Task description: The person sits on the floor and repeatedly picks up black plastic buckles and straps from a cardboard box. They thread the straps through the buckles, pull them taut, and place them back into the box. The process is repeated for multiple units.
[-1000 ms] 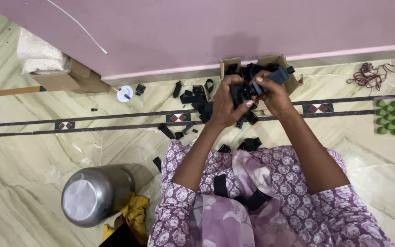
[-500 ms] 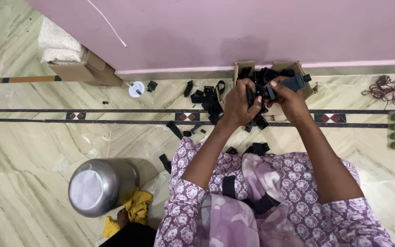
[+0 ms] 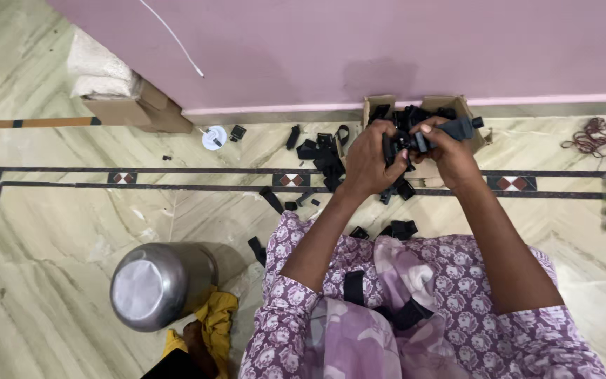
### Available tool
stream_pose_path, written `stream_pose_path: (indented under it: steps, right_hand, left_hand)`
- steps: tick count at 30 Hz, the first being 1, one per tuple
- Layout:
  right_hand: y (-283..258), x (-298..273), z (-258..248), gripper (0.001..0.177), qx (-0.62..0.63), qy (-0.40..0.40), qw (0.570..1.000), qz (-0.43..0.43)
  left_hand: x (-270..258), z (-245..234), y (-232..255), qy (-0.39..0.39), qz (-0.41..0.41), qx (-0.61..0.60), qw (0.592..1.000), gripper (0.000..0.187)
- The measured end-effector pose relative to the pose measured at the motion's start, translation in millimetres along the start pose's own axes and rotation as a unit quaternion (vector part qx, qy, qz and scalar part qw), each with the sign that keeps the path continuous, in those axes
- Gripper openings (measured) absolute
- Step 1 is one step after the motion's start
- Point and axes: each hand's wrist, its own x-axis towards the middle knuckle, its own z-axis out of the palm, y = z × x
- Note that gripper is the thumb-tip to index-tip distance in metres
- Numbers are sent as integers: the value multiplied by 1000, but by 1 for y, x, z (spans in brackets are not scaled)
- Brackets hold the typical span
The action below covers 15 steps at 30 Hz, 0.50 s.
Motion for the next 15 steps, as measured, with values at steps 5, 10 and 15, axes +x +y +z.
stream_pose_path:
  steps: [5,10,15]
  right_hand:
    - [-4,1,3,21,21,3,1000,0]
    - [-13,-5,12,22,64,38,997,-17]
    - [-9,-1,0,19,71,103,991,-42]
  left_hand:
    - [9,-9,5,24,20,73,997,45]
    - [9,-10,12,-24,-49,23,998,49]
    - [8,-1,8,-87,-91,-41,991,74]
